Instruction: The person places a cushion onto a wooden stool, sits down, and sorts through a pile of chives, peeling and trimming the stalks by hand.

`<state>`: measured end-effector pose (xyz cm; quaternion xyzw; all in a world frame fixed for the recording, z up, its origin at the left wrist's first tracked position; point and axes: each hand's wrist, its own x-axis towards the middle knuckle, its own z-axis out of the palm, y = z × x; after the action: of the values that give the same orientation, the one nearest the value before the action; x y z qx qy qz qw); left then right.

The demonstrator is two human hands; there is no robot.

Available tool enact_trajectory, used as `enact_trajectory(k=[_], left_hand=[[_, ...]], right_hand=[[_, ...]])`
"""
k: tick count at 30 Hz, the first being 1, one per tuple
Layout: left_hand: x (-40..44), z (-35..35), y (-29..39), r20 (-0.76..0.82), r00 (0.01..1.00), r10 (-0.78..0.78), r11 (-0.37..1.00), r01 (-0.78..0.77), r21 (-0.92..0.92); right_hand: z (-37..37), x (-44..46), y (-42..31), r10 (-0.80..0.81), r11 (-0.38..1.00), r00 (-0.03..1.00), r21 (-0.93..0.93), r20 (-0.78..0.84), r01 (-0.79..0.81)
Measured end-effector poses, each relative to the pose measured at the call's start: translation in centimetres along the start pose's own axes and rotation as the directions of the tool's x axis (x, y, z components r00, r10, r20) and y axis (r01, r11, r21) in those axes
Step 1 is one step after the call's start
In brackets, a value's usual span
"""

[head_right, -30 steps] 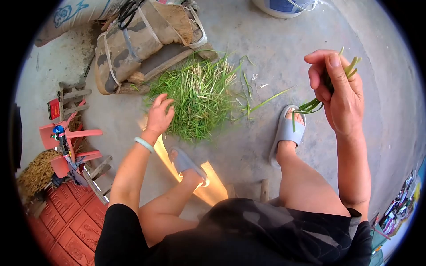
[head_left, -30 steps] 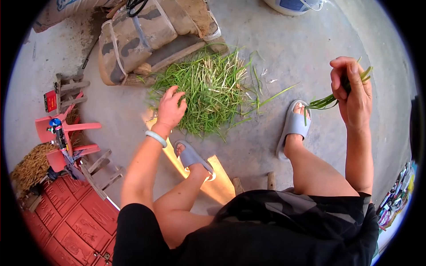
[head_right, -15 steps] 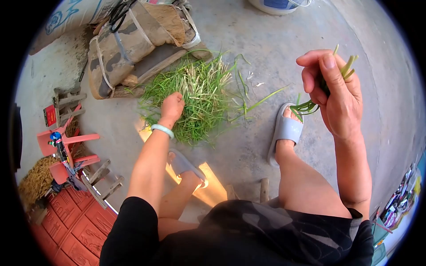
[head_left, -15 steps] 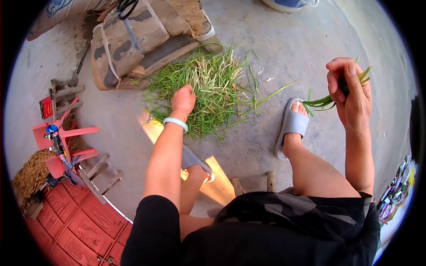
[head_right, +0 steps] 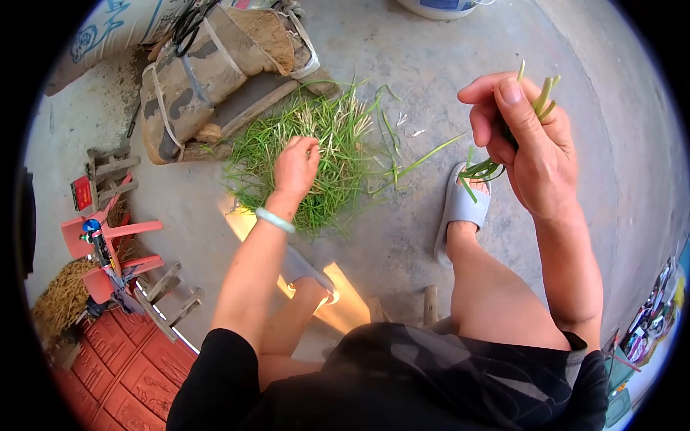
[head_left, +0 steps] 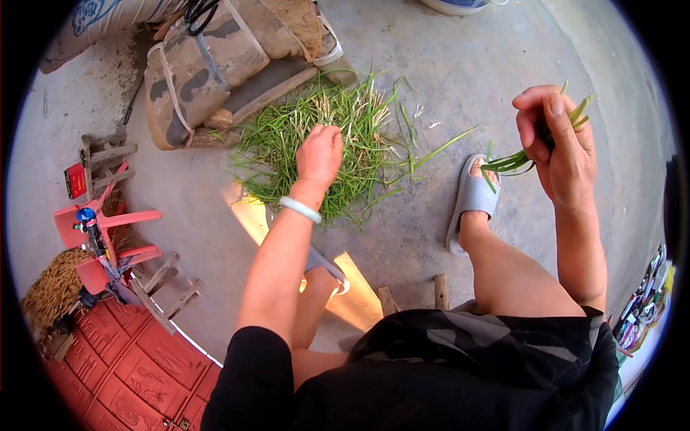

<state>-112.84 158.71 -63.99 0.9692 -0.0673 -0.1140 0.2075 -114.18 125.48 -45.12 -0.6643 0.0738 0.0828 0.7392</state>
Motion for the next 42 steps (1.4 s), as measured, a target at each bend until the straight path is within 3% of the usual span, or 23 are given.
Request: enact_trajectory(k=[1,2,4,7,10,12,14,17,22,25,28,29,36,37,40,41,42], left_hand=[[0.6,0.9,0.5,0.067,0.992,-0.109,0.994,0.110,-0.008],[1.2,2.2,0.5,0.018,0.991,-0.130,0.990,0.128,0.067],[1.9,3.4,0.1,0.094,0.976,-0.199,0.967,0.180,0.180],[2.4,4.0,0.6,0.202,0.967,-0.154,0.973,0.113,0.203],[2.6,3.8,-0.1,0.123,0.959,-0.255,0.950,0.272,-0.153],[2.3,3.0,-1.5,-0.004,0.972,-0.233,0.885,0.210,-0.416],[1.4,-1.1,-0.6,0.233,0.907,-0.352,0.531,0.398,-0.748],[-1.0,-7.5,0.8,0.159,0.959,-0.234,0.406,0.245,-0.881],[-4.8,-18.8,4.1,-0.026,0.998,0.064,0.413,-0.050,-0.909],[-6.8,-23.4,3.8,0.023,0.974,0.223,0.484,-0.090,-0.870],[-7.2,-26.2,1.3,-0.047,0.996,0.075,0.378,-0.072,-0.923],[-7.7,-27.3,1.2,-0.065,0.984,0.163,0.366,-0.122,-0.923],[-7.4,-29.7,4.6,-0.025,0.980,0.198,0.220,-0.069,-0.973],[-6.7,-28.8,5.2,-0.016,0.980,0.199,0.271,-0.071,-0.960],[-5.4,-24.9,6.4,0.170,0.972,0.162,0.327,0.109,-0.939],[-5.2,-23.7,7.0,0.209,0.966,0.151,0.316,0.153,-0.936],[-5.3,-22.5,7.5,0.252,0.958,0.137,0.303,0.202,-0.931]], right_hand=[[0.1,0.0,0.0,0.005,1.000,1.000,-0.003,0.001,-0.005],[0.0,0.1,0.0,-0.001,1.000,1.000,-0.005,0.003,0.001],[0.0,0.0,0.0,-0.002,1.000,1.000,-0.004,0.008,0.002],[0.0,0.1,0.0,0.021,1.000,1.000,-0.016,0.008,-0.020],[0.0,0.2,-0.1,0.033,0.999,0.999,-0.007,0.010,-0.033],[0.1,0.2,0.0,0.021,1.000,1.000,0.001,0.019,-0.021],[0.3,0.1,-0.1,0.014,1.000,0.999,0.002,0.033,-0.014],[0.9,-0.2,0.1,0.000,0.999,0.997,0.054,0.076,-0.004],[2.2,-0.9,-0.4,-0.009,0.996,0.990,0.085,0.144,-0.004],[3.1,-1.2,-0.6,0.026,0.993,0.985,0.111,0.172,-0.045],[3.9,-1.2,-0.8,0.025,0.994,0.983,0.101,0.183,-0.044],[4.0,-1.1,-0.8,0.026,0.990,0.978,0.127,0.206,-0.053],[5.5,-1.0,-1.1,-0.012,0.991,0.972,0.135,0.236,-0.021],[5.5,-0.9,-1.7,0.028,0.981,0.953,0.174,0.303,-0.084],[6.6,-1.0,-2.7,0.042,0.988,0.942,0.128,0.334,-0.089],[7.0,-0.8,-1.8,-0.031,0.994,0.943,0.109,0.331,-0.006],[7.1,-0.8,-1.9,0.027,0.991,0.934,0.114,0.356,-0.072]])
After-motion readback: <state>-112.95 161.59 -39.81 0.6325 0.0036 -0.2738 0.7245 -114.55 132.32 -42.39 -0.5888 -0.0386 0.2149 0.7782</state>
